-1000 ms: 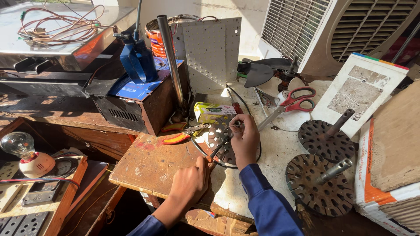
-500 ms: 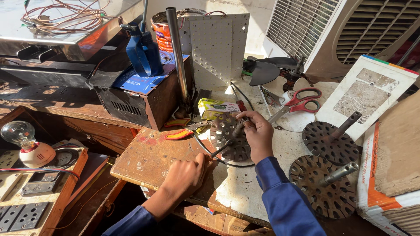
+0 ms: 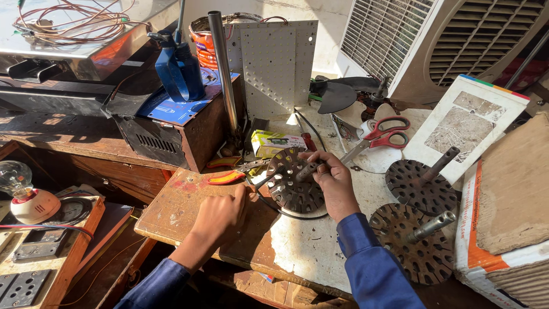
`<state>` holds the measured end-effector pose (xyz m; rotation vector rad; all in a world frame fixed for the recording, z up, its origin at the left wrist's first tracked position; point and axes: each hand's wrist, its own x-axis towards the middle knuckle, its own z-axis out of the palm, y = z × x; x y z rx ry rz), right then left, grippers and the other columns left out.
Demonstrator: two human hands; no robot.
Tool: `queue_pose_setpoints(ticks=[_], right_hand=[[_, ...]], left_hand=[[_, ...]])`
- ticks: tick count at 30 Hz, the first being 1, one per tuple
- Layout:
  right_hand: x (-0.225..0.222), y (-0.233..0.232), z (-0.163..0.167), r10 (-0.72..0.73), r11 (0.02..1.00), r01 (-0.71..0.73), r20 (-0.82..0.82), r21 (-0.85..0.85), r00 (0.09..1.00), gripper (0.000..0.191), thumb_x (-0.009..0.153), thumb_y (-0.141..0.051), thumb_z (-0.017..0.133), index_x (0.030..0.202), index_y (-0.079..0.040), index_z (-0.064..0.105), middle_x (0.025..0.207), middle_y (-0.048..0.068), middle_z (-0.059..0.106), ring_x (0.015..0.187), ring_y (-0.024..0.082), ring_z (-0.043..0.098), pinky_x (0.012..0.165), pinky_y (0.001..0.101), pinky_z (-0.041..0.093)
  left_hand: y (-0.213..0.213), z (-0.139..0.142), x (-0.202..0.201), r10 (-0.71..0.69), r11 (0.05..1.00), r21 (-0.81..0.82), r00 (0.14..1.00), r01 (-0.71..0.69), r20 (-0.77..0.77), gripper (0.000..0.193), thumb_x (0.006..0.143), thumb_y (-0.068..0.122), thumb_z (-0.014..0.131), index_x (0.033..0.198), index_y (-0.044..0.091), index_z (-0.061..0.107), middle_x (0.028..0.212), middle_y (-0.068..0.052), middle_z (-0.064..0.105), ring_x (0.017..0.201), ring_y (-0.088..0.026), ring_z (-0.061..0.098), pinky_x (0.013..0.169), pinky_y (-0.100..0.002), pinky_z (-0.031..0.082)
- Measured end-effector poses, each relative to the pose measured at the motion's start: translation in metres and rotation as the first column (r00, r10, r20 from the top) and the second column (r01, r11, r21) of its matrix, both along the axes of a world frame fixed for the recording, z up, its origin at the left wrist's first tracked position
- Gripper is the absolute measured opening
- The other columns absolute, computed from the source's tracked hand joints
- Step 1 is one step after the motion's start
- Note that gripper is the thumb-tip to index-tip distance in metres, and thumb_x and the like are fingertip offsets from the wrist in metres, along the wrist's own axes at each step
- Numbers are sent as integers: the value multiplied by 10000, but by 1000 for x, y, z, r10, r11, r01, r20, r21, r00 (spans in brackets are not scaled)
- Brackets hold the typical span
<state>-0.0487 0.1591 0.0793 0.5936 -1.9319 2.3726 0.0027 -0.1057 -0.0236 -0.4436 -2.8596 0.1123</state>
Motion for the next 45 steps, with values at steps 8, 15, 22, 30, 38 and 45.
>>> queue_pose_setpoints(ticks=[8, 15, 22, 30, 38, 45], right_hand=[[10, -15, 0, 39, 999, -37, -56, 30, 998, 358, 941, 128, 388, 1060, -92, 644, 1388, 93, 678, 1250, 124, 568, 1067, 252, 401], [17, -29, 4, -122, 990, 125, -32, 72, 992, 167, 1020, -85, 512, 1128, -109, 637, 1218, 27, 648, 1089, 129, 581, 998, 288, 438], [29, -51, 7, -445, 657, 685, -571, 316, 690, 179, 938, -192, 741, 1049, -56, 707, 969, 79, 645, 875, 190, 628, 805, 346, 507], [12, -35, 4, -453, 642, 724, -638, 251, 623, 149, 881, -69, 760, 1007, -35, 688, 894, 80, 723, 732, 182, 679, 710, 313, 510], [-7, -19, 3, -480, 756, 598, -396, 266, 782, 205, 792, 118, 733, 955, 2, 687, 887, 58, 762, 774, 74, 662, 679, 228, 527], [-6, -16, 4, -391, 853, 459, -280, 248, 877, 188, 819, 111, 733, 957, 7, 659, 926, 48, 763, 868, 64, 713, 736, 205, 552]], left_hand=[[-7, 0, -3, -113, 991, -93, 984, 101, -136, 302, 1004, 239, 612, 1153, 9, 483, 592, -83, 634, 408, -166, 575, 324, -311, 459], [-7, 13, 10, -153, 983, -121, 980, 138, -127, 414, 922, 266, 627, 1229, 23, 494, 585, -62, 637, 425, -173, 617, 340, -316, 446], [-12, 3, 9, 69, 973, -204, 981, -107, -183, 110, 1072, 148, 496, 1064, 38, 500, 533, -2, 591, 412, -110, 586, 352, -292, 460], [-7, 16, 23, 250, 926, 297, 968, -233, -22, 213, 985, 255, 542, 1047, 68, 460, 626, -142, 685, 533, -330, 689, 454, -442, 552], [113, 61, 53, 203, 521, 749, 911, -410, 358, 455, 1095, 394, 362, 945, 22, 576, 748, -260, 689, 740, -488, 669, 671, -564, 505], [134, 57, 43, 119, 166, 885, 900, -435, 420, 401, 1041, 320, 361, 969, 15, 611, 705, -284, 666, 671, -463, 682, 616, -541, 501]])
